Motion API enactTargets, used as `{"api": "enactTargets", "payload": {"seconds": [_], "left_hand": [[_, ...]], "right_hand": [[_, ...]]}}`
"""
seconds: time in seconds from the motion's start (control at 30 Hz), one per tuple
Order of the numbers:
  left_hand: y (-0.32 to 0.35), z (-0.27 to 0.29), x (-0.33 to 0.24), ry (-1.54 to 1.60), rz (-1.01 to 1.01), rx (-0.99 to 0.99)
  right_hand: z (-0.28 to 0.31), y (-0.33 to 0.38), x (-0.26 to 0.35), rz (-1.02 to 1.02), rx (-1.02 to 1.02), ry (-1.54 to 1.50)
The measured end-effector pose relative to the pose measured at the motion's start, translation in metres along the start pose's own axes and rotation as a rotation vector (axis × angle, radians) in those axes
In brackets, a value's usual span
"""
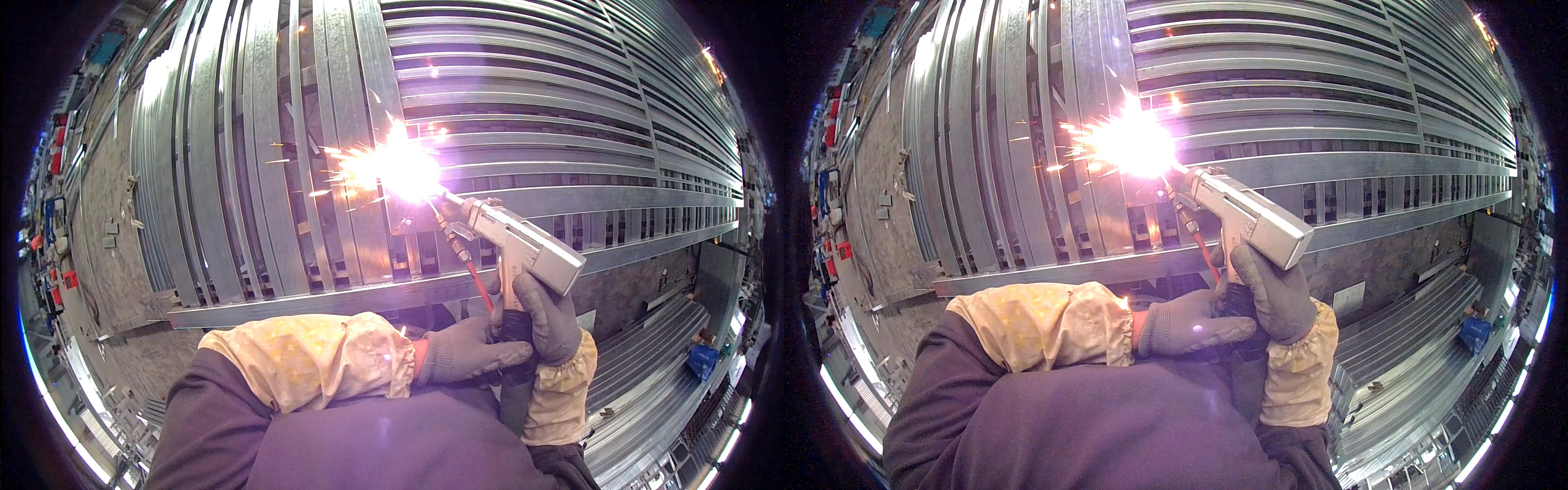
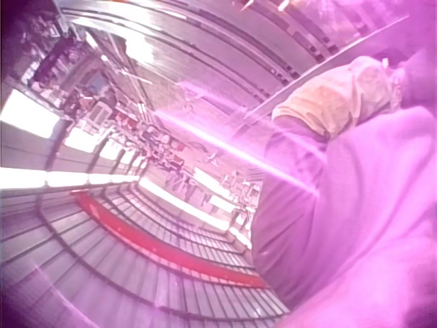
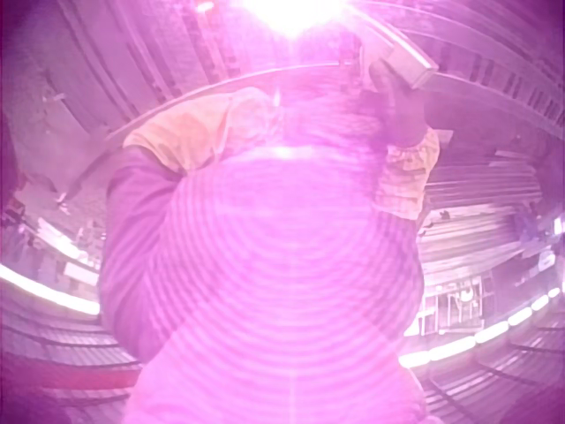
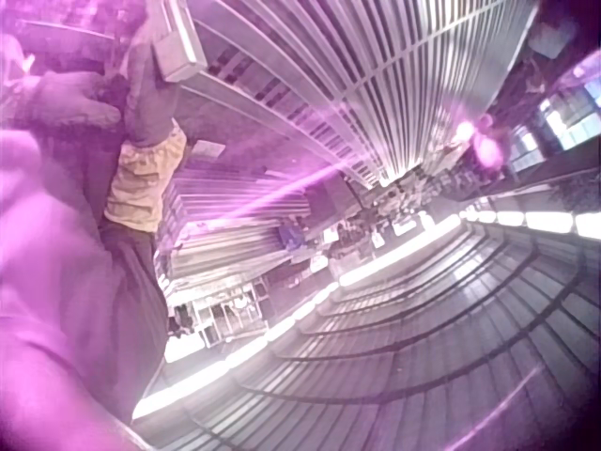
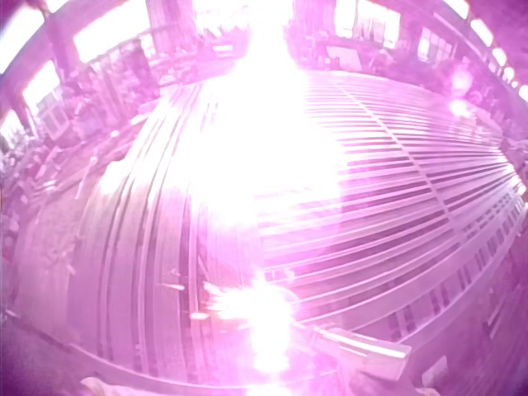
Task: The person uses a welding torch to join metal bars on a large metal frame. The welder moves the torch along the seams, creating bright sparks and fusing the metal pieces together.
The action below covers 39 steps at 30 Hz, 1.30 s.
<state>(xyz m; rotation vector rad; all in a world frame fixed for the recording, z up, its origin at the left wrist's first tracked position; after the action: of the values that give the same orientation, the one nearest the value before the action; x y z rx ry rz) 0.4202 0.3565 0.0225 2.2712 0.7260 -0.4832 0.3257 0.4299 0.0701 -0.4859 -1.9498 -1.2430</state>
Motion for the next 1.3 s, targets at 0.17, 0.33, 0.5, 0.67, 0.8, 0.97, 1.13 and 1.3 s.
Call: {"api": "enactTargets", "payload": {"seconds": [0.17,0.33,0.5,0.67,0.8,0.97,1.13,1.3], "left_hand": [[-0.008,0.006,0.017,-0.090,0.047,0.005],[-0.002,0.002,0.005,-0.034,0.082,0.014],[-0.003,0.004,0.010,-0.040,0.094,0.045],[-0.004,0.003,0.012,-0.041,0.021,0.001],[-0.006,0.004,0.013,-0.088,-0.040,0.014],[-0.005,0.005,0.011,-0.143,0.021,0.021],[-0.008,0.005,0.016,-0.094,0.013,0.030],[-0.007,0.002,0.014,-0.051,0.046,0.039]], "right_hand": [[0.005,-0.001,-0.004,0.078,-0.010,0.121],[0.003,-0.001,-0.005,0.040,0.017,0.049],[-0.004,0.000,0.002,0.076,0.003,0.064],[0.000,0.000,-0.001,0.128,-0.020,0.116],[-0.005,0.001,0.002,0.070,-0.019,0.063],[0.006,0.000,-0.005,0.109,-0.016,0.166],[-0.001,0.002,0.000,0.038,0.039,0.034],[-0.002,0.002,0.001,0.054,0.042,0.023]]}}
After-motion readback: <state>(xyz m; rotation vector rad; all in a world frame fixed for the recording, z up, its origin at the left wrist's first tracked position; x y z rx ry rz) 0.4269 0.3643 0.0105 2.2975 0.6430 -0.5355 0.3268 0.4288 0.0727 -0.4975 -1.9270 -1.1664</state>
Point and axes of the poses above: each hand's wrist, its own y-axis away from the middle knuckle, its own z-axis out of the back of the hand, x = y × z, the point moved 5 cm from there along -y, towards the middle knuckle, and after that the axes turned 5 degrees about z, right-handed, at the moved point
